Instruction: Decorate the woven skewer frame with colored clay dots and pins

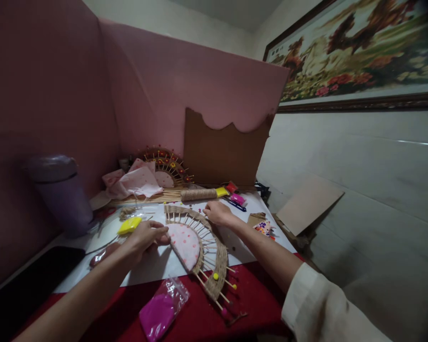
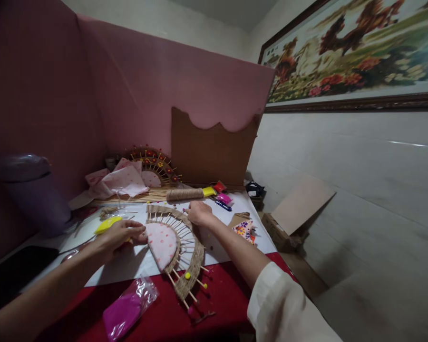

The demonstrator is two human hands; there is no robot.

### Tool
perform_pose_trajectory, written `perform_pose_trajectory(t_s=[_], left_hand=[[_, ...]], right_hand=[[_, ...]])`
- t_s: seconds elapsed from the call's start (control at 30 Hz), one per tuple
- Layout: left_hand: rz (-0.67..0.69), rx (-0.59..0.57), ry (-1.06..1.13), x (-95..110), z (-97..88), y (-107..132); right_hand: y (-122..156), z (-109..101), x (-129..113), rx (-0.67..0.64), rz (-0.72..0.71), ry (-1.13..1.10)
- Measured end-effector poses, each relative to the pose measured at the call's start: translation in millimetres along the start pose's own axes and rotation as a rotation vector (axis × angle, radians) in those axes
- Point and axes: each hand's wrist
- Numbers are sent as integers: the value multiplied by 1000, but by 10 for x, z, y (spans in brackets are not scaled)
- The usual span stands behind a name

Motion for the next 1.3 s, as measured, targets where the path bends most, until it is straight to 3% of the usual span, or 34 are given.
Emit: perform_pose_trajectory(t_s=[0.23,0.5,0.77,0.9,1.1,1.3], left_hand=[[-14,-21,16,127,200,-28],[13,43,106,187,450,25],[16,4,197,230,363,218],[92,1,148,348,288,284],[246,-95,-150,718,293,-65],[198,-293,-309,955,351,-620]], right_hand=[[160,-17,88,27,63,-24],[196,-17,299,-30,79,-162],[418,-17,375,-201,-8,-471],[611,-109,410,-233,-33,-576],[855,-253,545,-251,-28,-708],[965,-168,460,-288,46,-703]])
Point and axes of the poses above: each hand's wrist, its own y-axis away from the middle knuckle, its own z-axis out of the palm, x = y × z, and after that the axes turned 6 degrees about y, right-handed
